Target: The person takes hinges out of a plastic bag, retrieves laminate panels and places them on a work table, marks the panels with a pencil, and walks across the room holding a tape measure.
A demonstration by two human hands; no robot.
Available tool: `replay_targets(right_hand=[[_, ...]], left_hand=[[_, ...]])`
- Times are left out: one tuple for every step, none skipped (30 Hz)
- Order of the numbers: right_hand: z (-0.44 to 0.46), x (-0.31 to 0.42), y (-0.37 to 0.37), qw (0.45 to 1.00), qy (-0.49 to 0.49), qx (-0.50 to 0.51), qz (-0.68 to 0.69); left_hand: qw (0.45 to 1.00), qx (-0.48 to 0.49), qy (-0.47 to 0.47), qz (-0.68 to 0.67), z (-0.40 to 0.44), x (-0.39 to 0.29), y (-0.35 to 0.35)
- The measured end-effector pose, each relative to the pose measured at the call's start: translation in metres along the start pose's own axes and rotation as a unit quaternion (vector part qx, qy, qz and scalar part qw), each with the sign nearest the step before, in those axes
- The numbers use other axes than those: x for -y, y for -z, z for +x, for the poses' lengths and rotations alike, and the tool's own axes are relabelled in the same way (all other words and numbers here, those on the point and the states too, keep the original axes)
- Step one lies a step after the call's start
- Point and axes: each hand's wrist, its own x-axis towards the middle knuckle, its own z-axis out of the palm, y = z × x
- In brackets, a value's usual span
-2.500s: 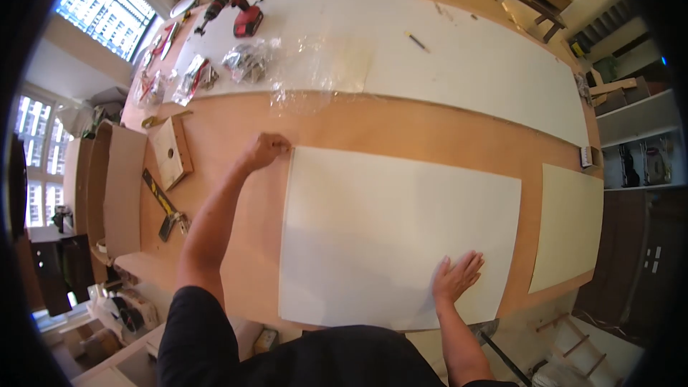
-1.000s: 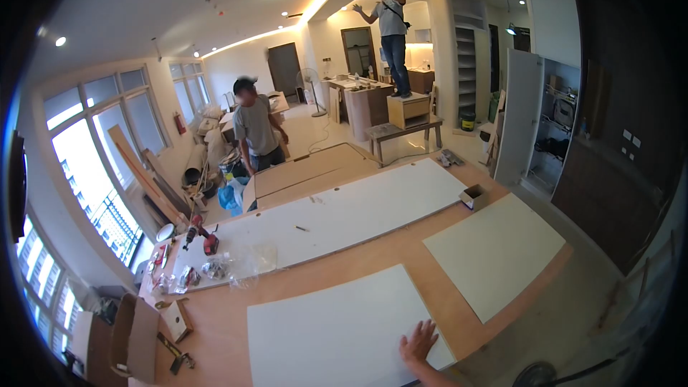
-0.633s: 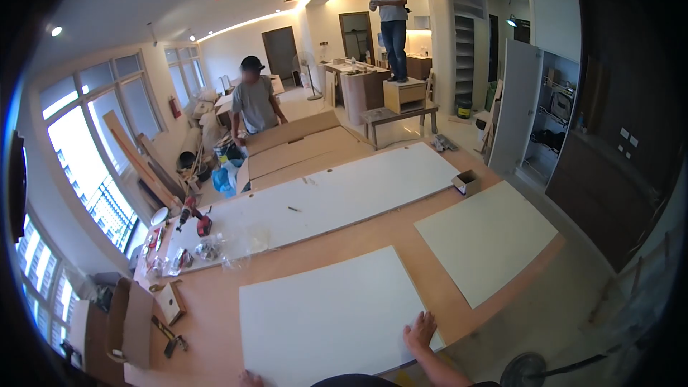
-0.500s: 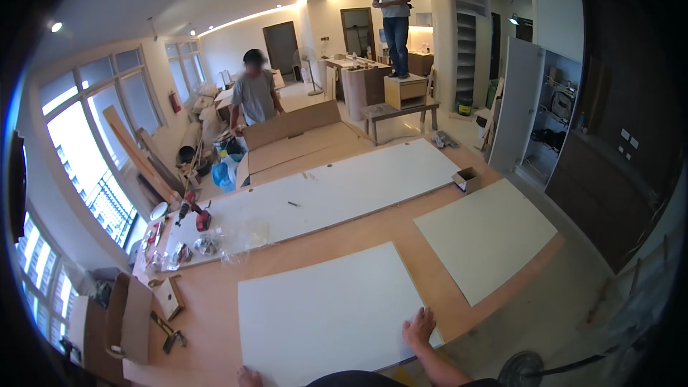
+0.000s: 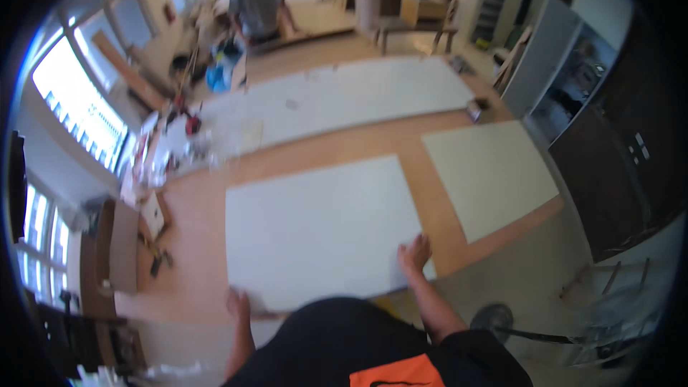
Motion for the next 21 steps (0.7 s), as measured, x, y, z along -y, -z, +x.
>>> replay_targets(right_hand=[[-0.003,0.004,0.003,1.0,0.005,-0.013,-0.008],[-0.006,0.01,0.007,0.999,0.013,-0.033,-0.012],[-0.006,0.012,0.01,0.999,0.017,-0.032,-0.022],[-0.005,0.014,0.012,0.999,0.019,-0.034,-0.03],[-0.005,0.016,0.014,0.998,0.019,-0.037,-0.037],[-0.006,0.017,0.015,0.998,0.02,-0.041,-0.044],[-0.006,0.019,0.015,0.998,0.019,-0.046,-0.049],[-0.006,0.02,0.014,0.997,0.018,-0.053,-0.054],[-0.005,0.019,0.014,0.997,0.015,-0.048,-0.057],[-0.004,0.019,0.014,0.997,0.013,-0.044,-0.059],[-0.002,0.016,0.012,0.997,0.011,-0.038,-0.061],[0.001,0.014,0.01,0.999,-0.015,0.002,-0.048],[0.0,0.018,0.008,0.997,-0.022,0.001,-0.07],[-0.004,0.024,0.009,0.995,-0.027,0.0,-0.092],[-0.008,0.031,0.01,0.993,-0.031,-0.001,-0.114],[-0.013,0.045,0.016,0.991,-0.02,-0.006,-0.132],[-0.019,0.06,0.016,0.989,0.038,0.01,-0.14],[-0.026,0.074,0.015,0.984,0.097,0.027,-0.149],[-0.031,0.087,0.012,0.974,0.158,0.043,-0.159],[-0.04,0.105,0.004,0.966,0.211,0.068,-0.135],[-0.049,0.121,-0.007,0.953,0.275,0.085,-0.096]], left_hand=[[0.999,0.021,0.027,0.005,-0.002,-0.023,0.025],[1.0,0.006,0.021,-0.01,-0.004,-0.036,0.04],[0.997,0.03,0.064,-0.023,-0.007,-0.061,0.063],[0.999,0.02,0.051,-0.005,-0.004,-0.053,0.055],[0.998,0.022,0.055,-0.004,-0.005,-0.053,0.057],[0.998,0.024,0.058,-0.003,-0.005,-0.054,0.058],[0.998,0.026,0.058,-0.001,-0.003,-0.055,0.059],[0.997,0.033,0.062,-0.012,-0.002,-0.057,0.062],[0.997,0.039,0.066,-0.023,-0.001,-0.06,0.067],[0.996,0.044,0.069,-0.034,-0.001,-0.062,0.07],[0.996,0.042,0.063,-0.044,0.001,-0.054,0.062],[0.996,0.037,0.059,-0.054,0.003,-0.047,0.053],[0.996,0.031,0.056,-0.063,0.005,-0.039,0.049],[0.998,0.017,0.054,-0.033,0.005,-0.047,0.056],[0.996,-0.008,0.059,-0.074,0.005,-0.053,0.063],[0.991,-0.033,0.065,-0.115,0.006,-0.062,0.074],[0.983,-0.058,0.072,-0.156,0.008,-0.066,0.083],[0.975,-0.076,0.081,-0.193,0.013,-0.066,0.088],[0.964,-0.095,0.092,-0.23,0.018,-0.066,0.091],[0.951,-0.116,0.102,-0.267,0.023,-0.067,0.094],[0.905,-0.099,0.163,-0.38,0.027,-0.068,0.099]])
